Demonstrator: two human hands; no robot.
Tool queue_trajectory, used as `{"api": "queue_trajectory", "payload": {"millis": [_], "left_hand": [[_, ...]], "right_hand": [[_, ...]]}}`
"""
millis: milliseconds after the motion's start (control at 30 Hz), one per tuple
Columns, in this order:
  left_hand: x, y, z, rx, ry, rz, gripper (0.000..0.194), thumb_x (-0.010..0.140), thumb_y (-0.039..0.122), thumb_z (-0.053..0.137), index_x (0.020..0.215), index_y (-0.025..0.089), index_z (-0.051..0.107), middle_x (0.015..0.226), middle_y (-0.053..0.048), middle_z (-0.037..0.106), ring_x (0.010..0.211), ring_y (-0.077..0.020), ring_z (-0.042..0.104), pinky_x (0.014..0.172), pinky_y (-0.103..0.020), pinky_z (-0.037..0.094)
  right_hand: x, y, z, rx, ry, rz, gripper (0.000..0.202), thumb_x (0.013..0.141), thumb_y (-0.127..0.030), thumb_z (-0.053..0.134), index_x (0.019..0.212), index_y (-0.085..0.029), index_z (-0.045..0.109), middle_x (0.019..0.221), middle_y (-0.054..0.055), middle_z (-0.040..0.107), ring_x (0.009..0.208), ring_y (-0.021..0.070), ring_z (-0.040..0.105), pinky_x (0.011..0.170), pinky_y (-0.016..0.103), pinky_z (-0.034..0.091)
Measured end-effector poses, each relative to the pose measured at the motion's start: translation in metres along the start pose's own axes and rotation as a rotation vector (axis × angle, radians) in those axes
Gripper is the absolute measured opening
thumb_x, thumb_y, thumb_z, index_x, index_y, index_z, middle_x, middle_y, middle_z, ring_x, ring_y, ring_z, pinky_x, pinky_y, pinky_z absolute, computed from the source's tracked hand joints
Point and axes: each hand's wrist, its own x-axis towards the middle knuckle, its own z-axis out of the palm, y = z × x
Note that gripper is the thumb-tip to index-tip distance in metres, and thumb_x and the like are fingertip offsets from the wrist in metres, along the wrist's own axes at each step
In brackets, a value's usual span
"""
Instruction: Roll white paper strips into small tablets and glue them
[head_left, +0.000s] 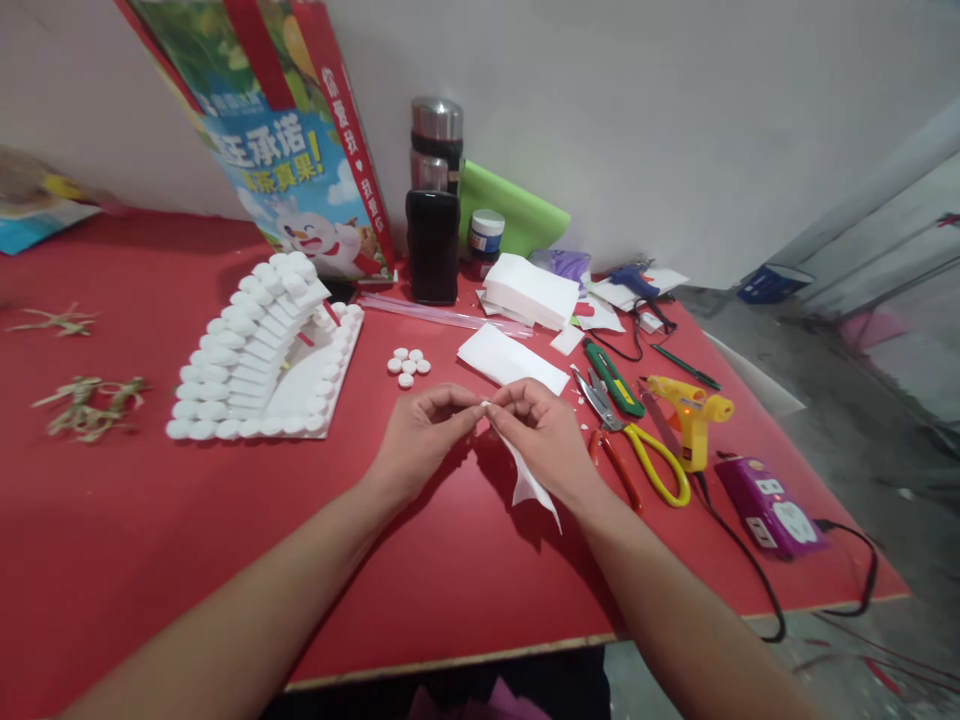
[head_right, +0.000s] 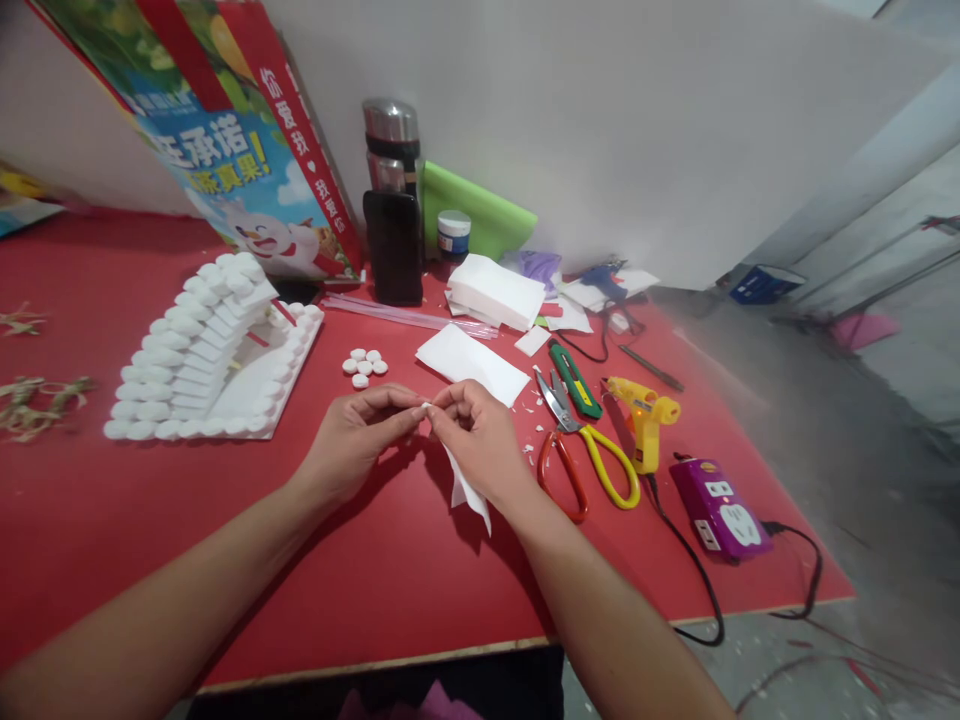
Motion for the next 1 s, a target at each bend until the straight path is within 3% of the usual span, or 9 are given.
{"api": "queue_trajectory", "payload": {"millis": [133,233,333,533,767,1000], "left_hand": [[0.0,-0.004,-0.001,-0.123,-0.036,-0.029,0.02,0.073,0.03,0.086,0.079,0.016,0.073,0.066,-0.001,0.067,0.055,-0.0117,0.057,0.053,-0.026,0.048],[0.002,-0.005,-0.004,-0.196,-0.032,-0.036,0.021,0.072,0.03,0.088,0.081,0.016,0.074,0.068,-0.002,0.068,0.057,-0.0123,0.058,0.055,-0.027,0.05],[0.004,-0.004,-0.006,-0.215,-0.007,-0.041,0.022,0.068,0.027,0.091,0.078,0.015,0.076,0.07,-0.003,0.069,0.059,-0.0117,0.059,0.055,-0.025,0.051],[0.002,-0.001,-0.005,-0.32,-0.107,-0.142,0.022,0.068,0.025,0.092,0.077,0.013,0.075,0.064,-0.004,0.069,0.057,-0.0141,0.062,0.054,-0.027,0.053],[-0.001,0.0,-0.003,-0.315,-0.05,-0.175,0.023,0.065,0.023,0.093,0.073,0.012,0.074,0.062,-0.004,0.068,0.056,-0.0114,0.06,0.053,-0.023,0.05],[-0.004,0.0,0.001,-0.323,-0.049,-0.183,0.024,0.069,0.026,0.089,0.073,0.013,0.07,0.059,-0.003,0.065,0.05,-0.015,0.06,0.047,-0.027,0.049]], "right_hand": [[0.001,-0.002,-0.002,0.246,-0.103,0.158,0.024,0.088,-0.042,0.073,0.088,-0.022,0.059,0.069,-0.002,0.068,0.055,0.0137,0.062,0.054,0.026,0.052],[0.002,-0.002,-0.006,0.583,-0.3,0.418,0.028,0.094,-0.048,0.064,0.094,-0.02,0.061,0.077,0.005,0.075,0.061,0.02,0.072,0.062,0.036,0.063],[0.004,-0.002,-0.009,0.732,-0.453,0.543,0.029,0.099,-0.04,0.06,0.097,-0.013,0.068,0.086,0.011,0.077,0.072,0.0217,0.077,0.07,0.035,0.066],[0.007,0.003,-0.013,0.797,-0.398,0.604,0.012,0.095,-0.021,0.066,0.095,-0.011,0.071,0.082,0.009,0.078,0.069,0.0192,0.077,0.069,0.031,0.067],[0.006,0.003,-0.012,0.775,-0.359,0.611,0.01,0.09,-0.019,0.072,0.091,-0.01,0.073,0.08,0.01,0.079,0.064,0.0185,0.077,0.064,0.029,0.068],[0.004,0.003,-0.001,0.623,-0.186,0.521,0.019,0.081,-0.025,0.082,0.083,-0.014,0.067,0.072,0.007,0.077,0.052,0.0159,0.072,0.048,0.024,0.062]]}}
